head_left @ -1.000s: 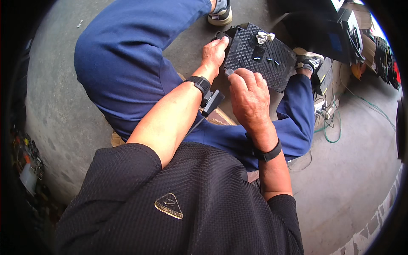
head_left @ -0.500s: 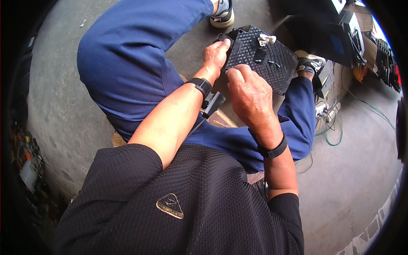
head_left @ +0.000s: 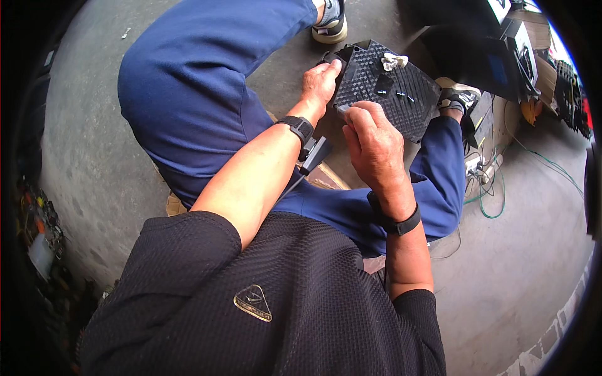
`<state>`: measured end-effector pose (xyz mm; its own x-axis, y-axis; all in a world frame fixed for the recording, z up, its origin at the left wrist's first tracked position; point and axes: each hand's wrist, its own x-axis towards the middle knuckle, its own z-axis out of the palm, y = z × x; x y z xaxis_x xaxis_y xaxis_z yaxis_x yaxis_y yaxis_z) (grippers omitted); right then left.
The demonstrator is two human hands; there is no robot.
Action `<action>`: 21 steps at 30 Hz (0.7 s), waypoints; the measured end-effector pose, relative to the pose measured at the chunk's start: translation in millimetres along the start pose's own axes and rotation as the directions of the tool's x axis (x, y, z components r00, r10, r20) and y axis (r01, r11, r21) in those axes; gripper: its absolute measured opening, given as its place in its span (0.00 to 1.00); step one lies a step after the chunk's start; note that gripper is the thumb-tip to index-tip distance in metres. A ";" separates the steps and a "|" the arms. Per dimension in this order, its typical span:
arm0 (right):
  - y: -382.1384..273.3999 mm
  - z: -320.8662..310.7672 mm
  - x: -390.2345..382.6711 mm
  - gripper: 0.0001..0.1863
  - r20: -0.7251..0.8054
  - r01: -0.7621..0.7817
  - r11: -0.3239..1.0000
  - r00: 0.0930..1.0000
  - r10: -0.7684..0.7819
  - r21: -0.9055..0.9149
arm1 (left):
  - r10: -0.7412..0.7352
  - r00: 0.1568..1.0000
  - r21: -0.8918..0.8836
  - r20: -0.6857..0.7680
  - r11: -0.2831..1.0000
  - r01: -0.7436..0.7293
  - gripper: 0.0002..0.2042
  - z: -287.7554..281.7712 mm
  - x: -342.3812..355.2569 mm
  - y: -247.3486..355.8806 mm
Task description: The recorder uses a screwdriver to tighten or remove screws on a black plastic battery casing while sitting in a garage workshop.
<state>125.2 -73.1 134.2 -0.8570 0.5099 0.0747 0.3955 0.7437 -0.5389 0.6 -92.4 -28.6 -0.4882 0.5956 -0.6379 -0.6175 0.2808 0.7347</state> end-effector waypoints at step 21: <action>-12.8 -38.5 2.0 0.15 -0.001 -0.079 0.996 0.997 0.079 0.033 | 0.078 0.994 -0.001 -0.078 0.997 -0.078 0.19 5.5 -2.0 -0.8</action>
<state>131.1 -65.0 173.5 -0.8227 0.5676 0.0323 0.4510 0.6861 -0.5709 5.5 -89.6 -26.7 -0.5817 0.5548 -0.5949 -0.5779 0.2328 0.7822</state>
